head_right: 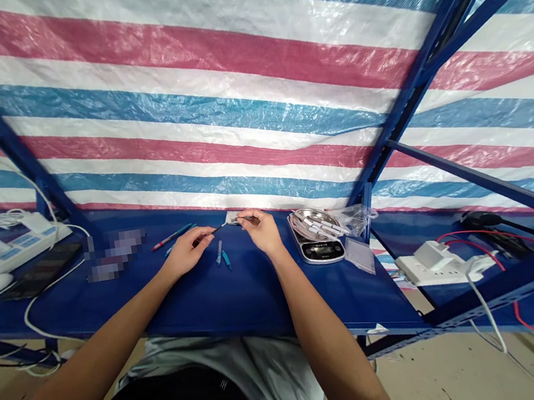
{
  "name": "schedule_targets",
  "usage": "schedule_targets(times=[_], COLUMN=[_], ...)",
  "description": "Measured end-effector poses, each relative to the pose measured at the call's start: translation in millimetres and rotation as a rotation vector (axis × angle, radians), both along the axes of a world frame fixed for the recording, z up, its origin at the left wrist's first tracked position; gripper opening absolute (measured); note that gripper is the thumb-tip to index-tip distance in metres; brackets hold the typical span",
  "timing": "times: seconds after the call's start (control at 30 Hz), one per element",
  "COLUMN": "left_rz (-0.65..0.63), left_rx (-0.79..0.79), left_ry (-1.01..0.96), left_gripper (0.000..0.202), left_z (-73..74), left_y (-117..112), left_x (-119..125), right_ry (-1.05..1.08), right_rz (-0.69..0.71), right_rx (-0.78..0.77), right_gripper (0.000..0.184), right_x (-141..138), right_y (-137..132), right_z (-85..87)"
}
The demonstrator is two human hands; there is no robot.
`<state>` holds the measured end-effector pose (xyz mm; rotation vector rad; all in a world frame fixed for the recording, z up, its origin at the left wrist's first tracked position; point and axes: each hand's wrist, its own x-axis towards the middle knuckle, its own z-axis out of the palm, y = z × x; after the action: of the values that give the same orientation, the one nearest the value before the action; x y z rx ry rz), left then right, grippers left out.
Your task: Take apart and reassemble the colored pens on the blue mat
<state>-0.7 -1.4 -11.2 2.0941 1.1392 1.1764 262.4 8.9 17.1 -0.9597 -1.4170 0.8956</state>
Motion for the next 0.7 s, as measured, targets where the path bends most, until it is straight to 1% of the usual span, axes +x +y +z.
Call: schedule_targets(times=[0.1, 0.23, 0.33, 0.43, 0.5, 0.57, 0.63, 0.7], left_rz=[-0.022, -0.064, -0.076, -0.103, -0.129, -0.152, -0.158, -0.154], left_rx=[-0.001, 0.025, 0.04, 0.027, -0.028, -0.117, -0.192, -0.234], left_ry=[0.023, 0.075, 0.119, 0.11, 0.055, -0.023, -0.096, -0.146], left_gripper=[0.037, 0.037, 0.037, 0.036, 0.036, 0.04, 0.046, 0.049], left_z=[3.3, 5.1, 5.5, 5.5, 4.4, 2.0, -1.2, -4.3], left_y=[-3.2, -5.0, -4.7, -4.8, -5.0, -4.7, -3.5, -1.8], left_x=[1.4, 1.0, -0.9, -1.0, 0.5, 2.0, 2.3, 1.1], right_ry=[-0.013, -0.071, -0.043, 0.008, 0.02, 0.019, 0.022, 0.02], right_rz=[0.024, 0.13, 0.169, 0.209, 0.273, 0.342, 0.387, 0.418], right_rx=[-0.001, -0.007, -0.021, -0.077, -0.118, -0.141, -0.148, -0.156], right_gripper=[0.03, 0.03, 0.033, 0.04, 0.043, 0.044, 0.043, 0.041], right_x=[-0.7, -2.6, -3.0, -3.1, -4.4, -6.6, -9.0, -11.0], right_y=[-1.7, -2.9, -1.8, -2.4, -5.1, -9.0, -12.7, -15.0], right_z=[0.2, -2.9, -5.5, -6.6, -5.8, -4.0, -1.9, -0.6])
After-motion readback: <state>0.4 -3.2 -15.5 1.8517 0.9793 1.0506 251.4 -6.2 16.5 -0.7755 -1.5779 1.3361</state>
